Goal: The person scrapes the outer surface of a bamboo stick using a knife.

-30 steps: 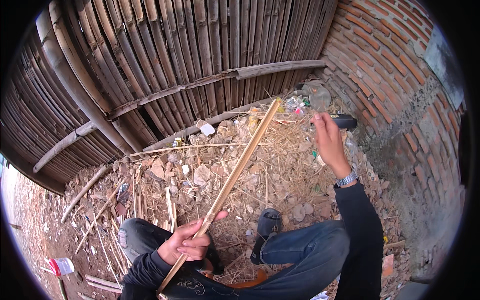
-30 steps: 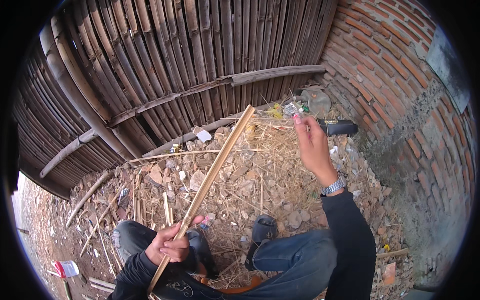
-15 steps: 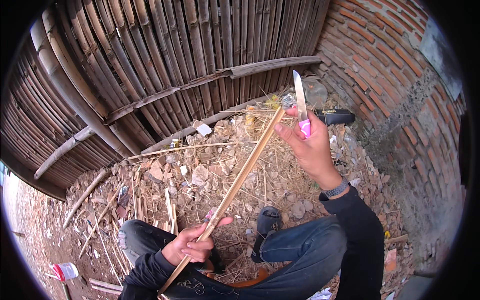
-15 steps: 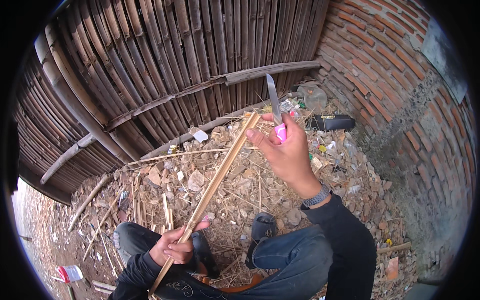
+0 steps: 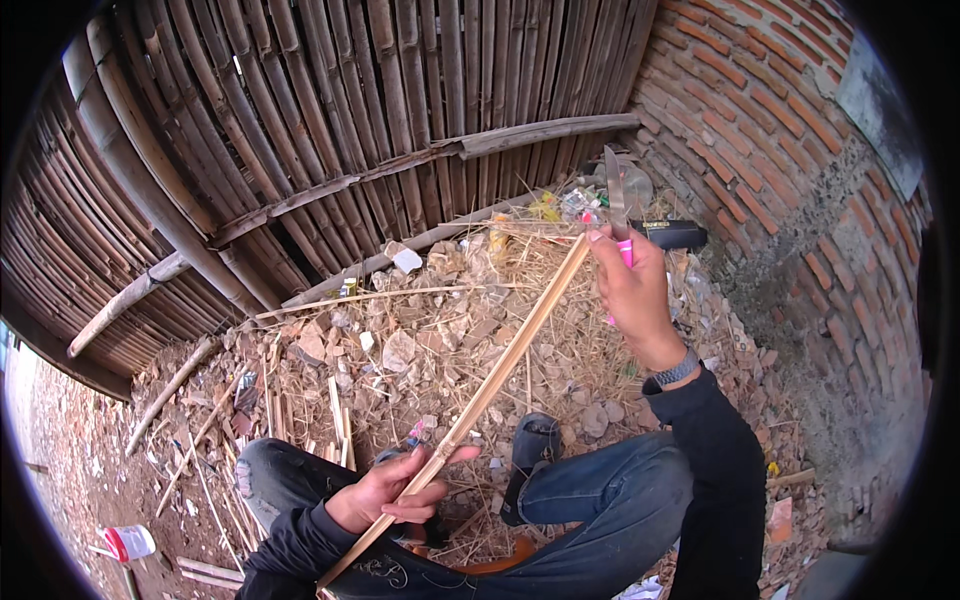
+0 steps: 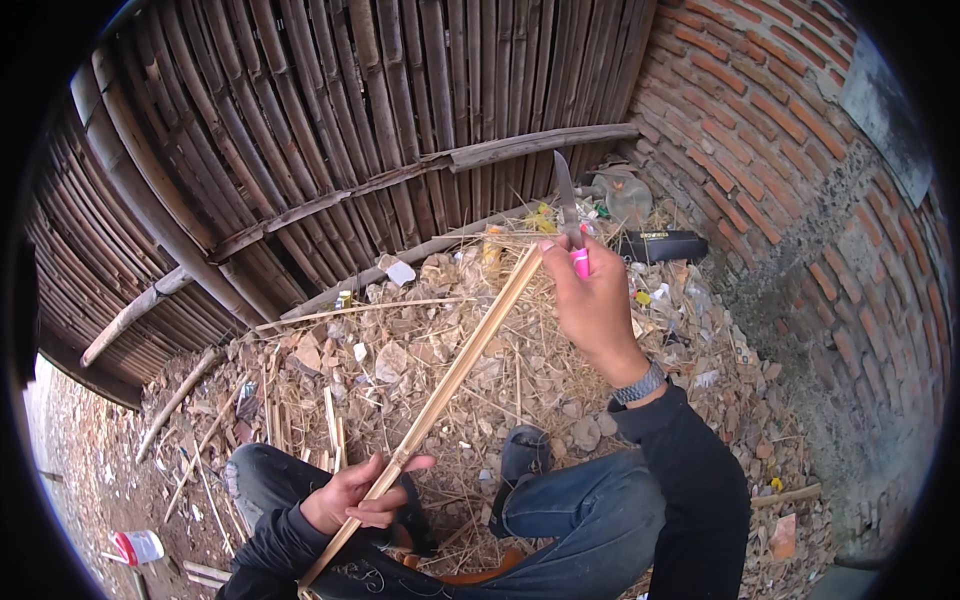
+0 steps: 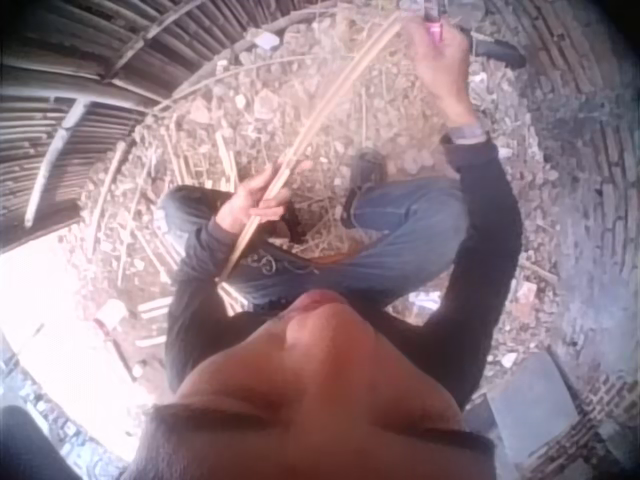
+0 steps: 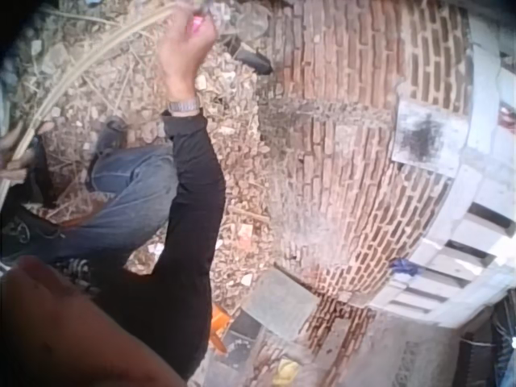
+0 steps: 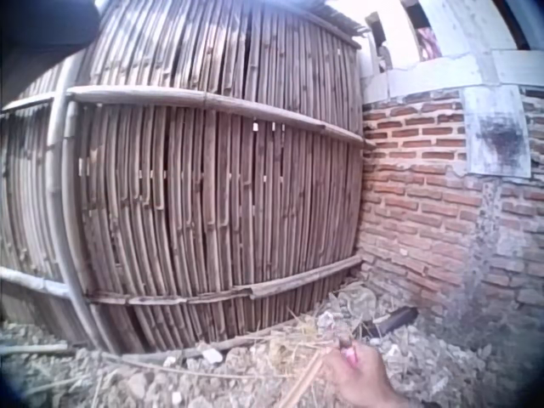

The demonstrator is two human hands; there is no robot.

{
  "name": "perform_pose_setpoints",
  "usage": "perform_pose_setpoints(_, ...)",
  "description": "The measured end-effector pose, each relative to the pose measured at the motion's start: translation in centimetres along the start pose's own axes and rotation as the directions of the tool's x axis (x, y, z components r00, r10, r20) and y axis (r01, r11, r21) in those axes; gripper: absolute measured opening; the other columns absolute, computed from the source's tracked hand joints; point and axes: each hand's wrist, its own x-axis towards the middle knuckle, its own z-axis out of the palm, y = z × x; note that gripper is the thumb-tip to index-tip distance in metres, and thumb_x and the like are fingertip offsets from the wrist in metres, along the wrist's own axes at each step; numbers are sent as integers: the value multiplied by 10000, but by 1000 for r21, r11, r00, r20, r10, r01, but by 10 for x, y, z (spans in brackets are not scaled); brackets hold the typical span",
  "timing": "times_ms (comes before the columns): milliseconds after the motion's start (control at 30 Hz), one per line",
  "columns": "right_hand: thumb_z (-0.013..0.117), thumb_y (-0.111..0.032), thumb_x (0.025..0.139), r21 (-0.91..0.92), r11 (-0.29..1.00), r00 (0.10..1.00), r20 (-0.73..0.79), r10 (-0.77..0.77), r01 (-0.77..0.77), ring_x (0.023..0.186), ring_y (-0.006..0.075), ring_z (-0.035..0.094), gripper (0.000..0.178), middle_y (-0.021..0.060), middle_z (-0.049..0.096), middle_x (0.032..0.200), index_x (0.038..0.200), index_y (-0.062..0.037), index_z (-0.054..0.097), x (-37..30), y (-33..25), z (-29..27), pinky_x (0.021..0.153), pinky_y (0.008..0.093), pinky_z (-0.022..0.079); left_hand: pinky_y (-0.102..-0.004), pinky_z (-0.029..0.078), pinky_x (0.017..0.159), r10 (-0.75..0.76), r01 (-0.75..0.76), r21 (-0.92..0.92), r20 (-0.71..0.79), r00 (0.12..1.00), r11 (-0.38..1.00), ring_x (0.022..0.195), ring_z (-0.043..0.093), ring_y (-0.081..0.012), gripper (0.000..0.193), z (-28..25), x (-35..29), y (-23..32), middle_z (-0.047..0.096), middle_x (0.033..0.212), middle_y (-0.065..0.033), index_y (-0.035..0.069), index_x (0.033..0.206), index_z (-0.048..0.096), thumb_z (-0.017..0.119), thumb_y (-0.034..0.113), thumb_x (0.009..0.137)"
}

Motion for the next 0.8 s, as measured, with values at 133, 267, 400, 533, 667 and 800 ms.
perform_pose_setpoints(133, 564, -215, 1074, -54, 989, 991, -7, -137, 136, 561, 31, 413, 264, -35, 492, 649, 1088, 15, 692, -9, -7, 3, 513, 255, 331, -224, 280, 409, 99, -88, 230, -37, 994, 969, 415, 357, -67, 588, -2, -1, 5, 427, 638, -24, 147, 1653, 197, 389, 348, 1135)
perform_pose_setpoints(267, 561, -177, 1070, -362, 885, 956, 83, -280, 291, 558, 53, 460, 278, 38, 572, 676, 1231, 9, 691, -15, -15, 4, 520, 264, 379, -216, 281, 409, 199, -200, 254, 30, 979, 946, 418, 314, -68, 502, -1, -2, 3, 403, 652, -25, 230, 1637, 296, 374, 281, 1144)
perform_pose_setpoints(400, 585, -121, 1049, -384, 804, 889, 138, -436, 454, 558, 72, 492, 346, 110, 683, 780, 1385, -59, 645, -12, -9, 14, 521, 285, 418, -221, 269, 409, 213, -221, 318, 61, 975, 922, 423, 292, -69, 503, 1, -1, 1, 383, 649, -8, 288, 1637, 297, 378, 240, 1142)
perform_pose_setpoints(533, 590, -91, 1032, -365, 825, 896, 280, -344, 431, 515, 84, 458, 391, 126, 606, 651, 1421, -95, 627, -23, 8, 25, 494, 300, 402, -224, 251, 407, 249, -222, 337, -39, 968, 915, 430, 261, -66, 508, 7, 1, 0, 337, 645, 17, 300, 1635, 302, 380, 213, 1141)
perform_pose_setpoints(667, 594, -55, 997, -322, 868, 866, 456, -208, 378, 466, 155, 532, 421, 185, 534, 598, 1415, -85, 629, -53, -6, 56, 484, 335, 415, -225, 238, 398, 298, -266, 336, -45, 954, 903, 422, 247, -62, 497, 11, -1, 6, 319, 645, 29, 325, 1624, 324, 376, 214, 1142)
perform_pose_setpoints(800, 591, -16, 961, -225, 871, 807, 527, -268, 437, 483, 238, 622, 435, 177, 589, 622, 1392, -48, 637, -66, 2, 71, 487, 369, 449, -225, 236, 388, 301, -278, 297, -35, 953, 914, 413, 252, -58, 492, 17, 2, 9, 326, 643, 38, 345, 1618, 328, 380, 234, 1141)
